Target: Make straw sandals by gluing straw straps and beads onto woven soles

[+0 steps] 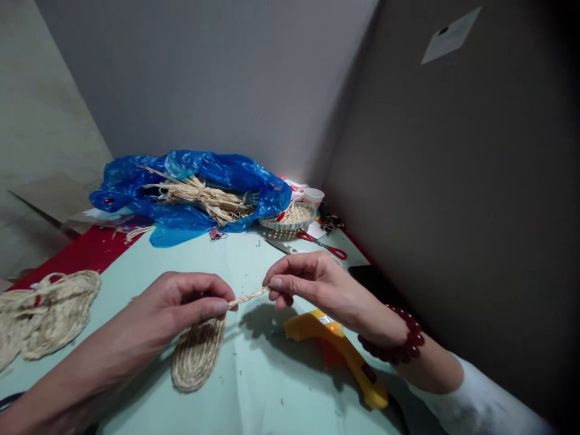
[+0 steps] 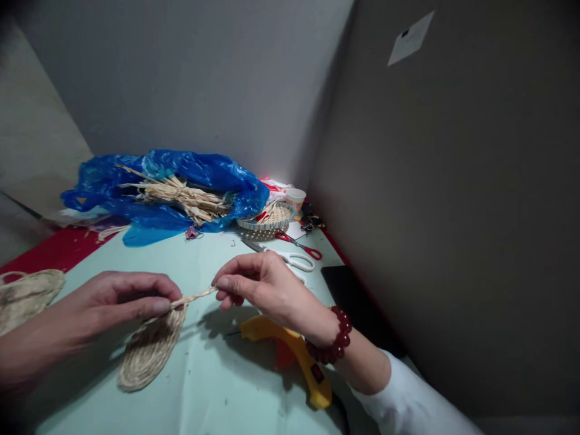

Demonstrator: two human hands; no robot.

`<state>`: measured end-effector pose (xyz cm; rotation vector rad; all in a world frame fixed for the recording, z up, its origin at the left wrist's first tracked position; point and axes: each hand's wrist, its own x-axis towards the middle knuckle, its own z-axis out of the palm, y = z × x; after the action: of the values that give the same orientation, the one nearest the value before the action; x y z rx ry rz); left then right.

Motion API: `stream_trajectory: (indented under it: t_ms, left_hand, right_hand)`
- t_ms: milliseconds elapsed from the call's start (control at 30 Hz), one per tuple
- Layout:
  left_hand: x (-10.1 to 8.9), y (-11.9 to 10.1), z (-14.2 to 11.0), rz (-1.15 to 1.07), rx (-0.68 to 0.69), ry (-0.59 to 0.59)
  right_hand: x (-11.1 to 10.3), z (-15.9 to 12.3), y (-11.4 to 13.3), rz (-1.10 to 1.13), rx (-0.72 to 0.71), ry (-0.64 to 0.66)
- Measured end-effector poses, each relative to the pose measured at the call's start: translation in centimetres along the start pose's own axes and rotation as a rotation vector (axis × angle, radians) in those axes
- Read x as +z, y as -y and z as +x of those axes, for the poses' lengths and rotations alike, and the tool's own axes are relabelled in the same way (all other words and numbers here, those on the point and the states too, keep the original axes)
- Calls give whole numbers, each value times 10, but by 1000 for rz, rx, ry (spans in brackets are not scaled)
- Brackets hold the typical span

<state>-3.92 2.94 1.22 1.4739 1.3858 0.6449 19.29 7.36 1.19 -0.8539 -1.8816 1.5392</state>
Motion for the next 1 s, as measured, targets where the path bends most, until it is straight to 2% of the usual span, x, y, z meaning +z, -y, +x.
stream_trajectory:
  t_ms: [100, 167, 333, 400, 500, 600, 700, 800, 900, 1000]
  left_hand:
    - [-6, -1, -4, -179, -31, -18]
    - [-8, 0, -7, -220, -51, -22]
    - [-14, 7, -15, -214, -109, -38]
    - [-19, 14, -16, -126, -82, -13]
    - [-26, 27, -17, 169, 9, -24]
    - [-29, 40, -17, 429, 135, -162]
    - [-26, 47, -17, 577, 271, -310]
    - [-21, 49, -18, 663, 322, -393]
    - [-15, 48, -17, 576, 273, -455]
    - [-11, 44, -14, 304, 131, -447]
  right_hand:
    - [-1, 2, 8, 55, 11, 155]
    - [0, 5, 13, 40, 9, 238]
    - [6, 21, 19, -218, -22, 325]
    - [10, 29, 20, -343, -15, 353]
    - [15, 41, 18, -394, 8, 380]
    - [18, 50, 13, -258, 81, 419]
    - [19, 55, 7, -148, 146, 445]
    - [21, 56, 5, -204, 149, 459]
    - [27, 54, 6, -408, 100, 438]
    - [36, 54, 6, -607, -41, 380]
